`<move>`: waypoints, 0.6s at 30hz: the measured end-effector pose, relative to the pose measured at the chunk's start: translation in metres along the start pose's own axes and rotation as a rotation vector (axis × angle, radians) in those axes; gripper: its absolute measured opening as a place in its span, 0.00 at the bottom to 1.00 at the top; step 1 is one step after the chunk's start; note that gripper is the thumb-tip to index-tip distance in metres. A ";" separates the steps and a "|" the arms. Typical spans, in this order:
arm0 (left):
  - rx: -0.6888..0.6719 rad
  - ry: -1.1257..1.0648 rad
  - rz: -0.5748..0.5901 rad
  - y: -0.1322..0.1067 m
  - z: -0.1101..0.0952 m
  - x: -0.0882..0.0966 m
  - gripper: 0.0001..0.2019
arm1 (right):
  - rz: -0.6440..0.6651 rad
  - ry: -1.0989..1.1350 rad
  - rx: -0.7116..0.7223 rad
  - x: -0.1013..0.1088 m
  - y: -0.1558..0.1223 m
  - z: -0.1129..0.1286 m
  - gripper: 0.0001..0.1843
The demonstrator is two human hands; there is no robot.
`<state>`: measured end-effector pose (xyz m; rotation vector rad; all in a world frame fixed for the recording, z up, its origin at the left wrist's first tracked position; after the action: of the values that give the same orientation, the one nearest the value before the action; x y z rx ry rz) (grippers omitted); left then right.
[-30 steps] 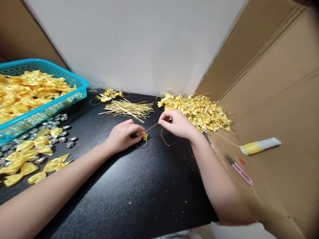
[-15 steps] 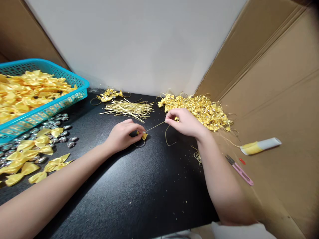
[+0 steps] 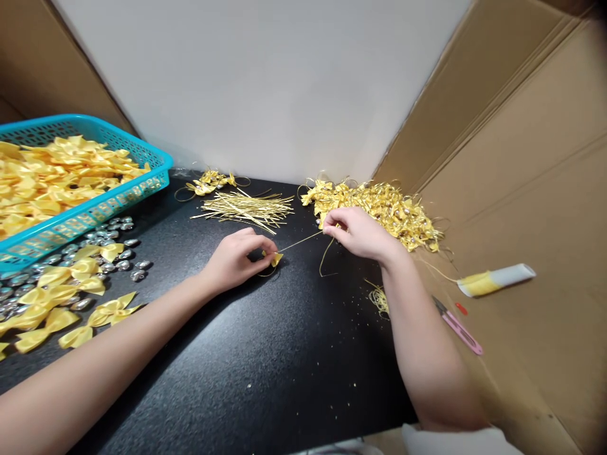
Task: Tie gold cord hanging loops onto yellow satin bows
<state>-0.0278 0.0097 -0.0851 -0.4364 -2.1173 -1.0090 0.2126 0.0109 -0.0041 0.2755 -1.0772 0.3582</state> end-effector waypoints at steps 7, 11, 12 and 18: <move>0.016 -0.031 0.019 0.000 0.000 0.000 0.05 | 0.000 -0.050 -0.046 -0.002 0.002 -0.005 0.07; 0.038 -0.060 0.043 -0.001 -0.003 0.002 0.04 | 0.004 -0.080 -0.133 -0.011 0.006 -0.005 0.08; 0.048 -0.071 0.050 -0.001 -0.004 0.002 0.04 | 0.008 -0.083 -0.146 -0.014 0.007 -0.005 0.08; 0.112 -0.172 0.109 -0.001 -0.005 0.002 0.06 | -0.052 -0.036 -0.085 -0.026 0.012 -0.002 0.08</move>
<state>-0.0271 0.0054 -0.0820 -0.5944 -2.2629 -0.8121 0.1981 0.0191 -0.0280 0.2342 -1.1158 0.2609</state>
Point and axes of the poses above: each hand's wrist, its own y-axis towards the middle knuckle, its own x-axis out of the back of the hand, z = x × y, the point moved 2 cm from there along y, towards the middle knuckle, and after that the axes turned 2 degrees about z, right-handed, at the moved point
